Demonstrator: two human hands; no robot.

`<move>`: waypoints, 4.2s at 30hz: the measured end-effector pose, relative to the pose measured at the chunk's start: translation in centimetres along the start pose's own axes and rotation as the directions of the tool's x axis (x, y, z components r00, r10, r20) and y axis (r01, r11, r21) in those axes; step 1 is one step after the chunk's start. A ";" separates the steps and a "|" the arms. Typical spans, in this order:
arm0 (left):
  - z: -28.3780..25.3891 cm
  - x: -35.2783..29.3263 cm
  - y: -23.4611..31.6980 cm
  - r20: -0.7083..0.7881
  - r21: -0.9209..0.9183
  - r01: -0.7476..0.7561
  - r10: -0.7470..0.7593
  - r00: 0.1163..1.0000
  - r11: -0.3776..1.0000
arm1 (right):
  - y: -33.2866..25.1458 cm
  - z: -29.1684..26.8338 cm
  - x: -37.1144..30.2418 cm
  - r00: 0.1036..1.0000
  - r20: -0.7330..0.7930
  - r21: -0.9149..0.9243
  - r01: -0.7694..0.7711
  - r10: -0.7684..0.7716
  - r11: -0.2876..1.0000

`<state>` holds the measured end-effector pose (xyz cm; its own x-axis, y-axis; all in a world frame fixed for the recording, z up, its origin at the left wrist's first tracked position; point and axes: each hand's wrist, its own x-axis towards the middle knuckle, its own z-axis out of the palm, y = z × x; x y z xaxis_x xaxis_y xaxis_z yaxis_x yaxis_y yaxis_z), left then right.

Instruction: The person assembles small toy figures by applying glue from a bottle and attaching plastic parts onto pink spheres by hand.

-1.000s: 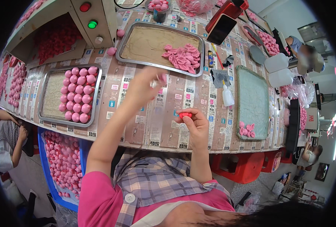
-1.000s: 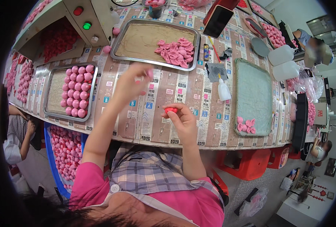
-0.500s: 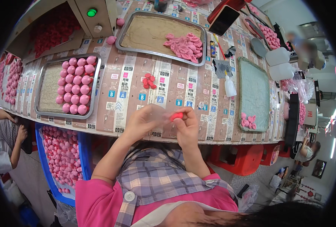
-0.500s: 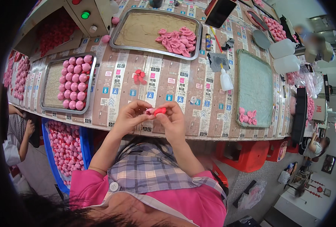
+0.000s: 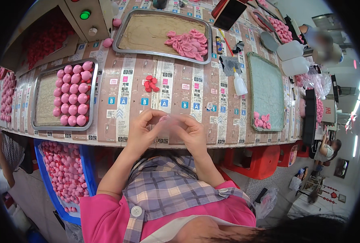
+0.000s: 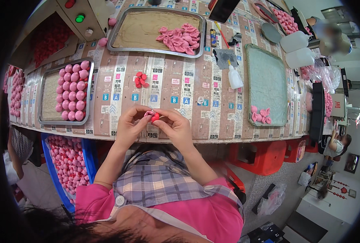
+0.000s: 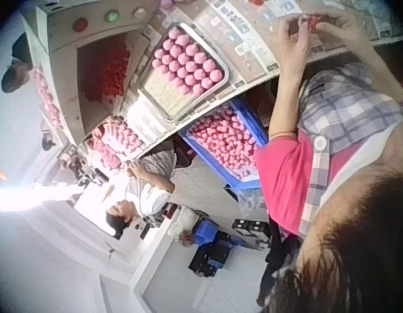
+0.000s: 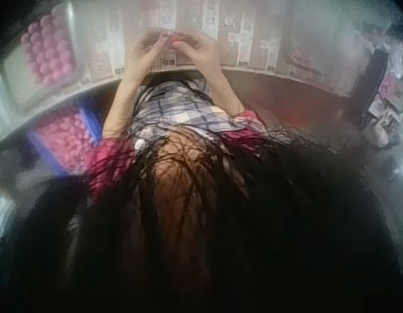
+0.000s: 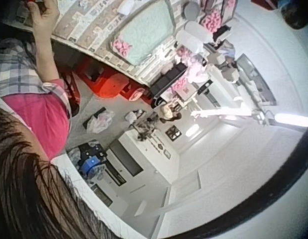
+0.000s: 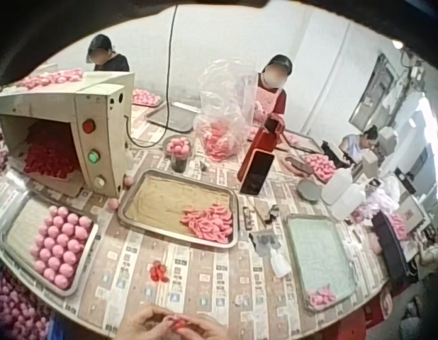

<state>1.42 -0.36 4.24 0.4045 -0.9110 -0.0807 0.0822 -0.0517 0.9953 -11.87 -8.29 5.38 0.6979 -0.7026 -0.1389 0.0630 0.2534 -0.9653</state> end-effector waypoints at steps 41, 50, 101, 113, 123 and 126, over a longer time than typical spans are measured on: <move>-0.7 0.3 1.1 0.155 0.134 -0.253 0.232 0.960 0.958 | -2.7 -0.2 -0.3 0.973 0.087 -0.448 0.230 -0.213 0.864; -0.2 -0.3 0.8 0.216 -0.253 0.064 -0.008 0.976 0.965 | -3.1 -0.8 0.3 0.945 0.157 -0.423 0.326 -0.287 0.846; 0.9 0.5 -0.8 0.086 -0.531 0.117 -0.083 0.993 0.840 | -3.4 -19.5 7.4 0.809 -0.524 -0.828 -0.411 -0.265 0.380; 1.0 0.6 -0.8 0.173 -0.530 0.142 -0.058 0.983 0.836 | -7.0 -6.8 1.0 0.662 -0.418 -0.257 0.571 -0.622 0.780; 1.1 0.2 0.3 0.273 -0.540 0.208 -0.064 0.960 0.815 | -4.5 -1.5 1.3 0.529 -0.155 -0.342 0.764 -0.834 0.547; 1.2 0.3 0.4 0.243 -0.532 0.171 -0.044 0.969 0.829 | -4.6 -0.9 1.2 0.488 -0.061 -0.455 0.763 -0.871 0.460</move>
<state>0.42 -1.12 4.66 0.1668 -0.9800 -0.1088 0.6217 0.0189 0.7830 -11.98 -10.89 9.43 0.2418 -0.6042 0.7593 0.2373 -0.7219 -0.6500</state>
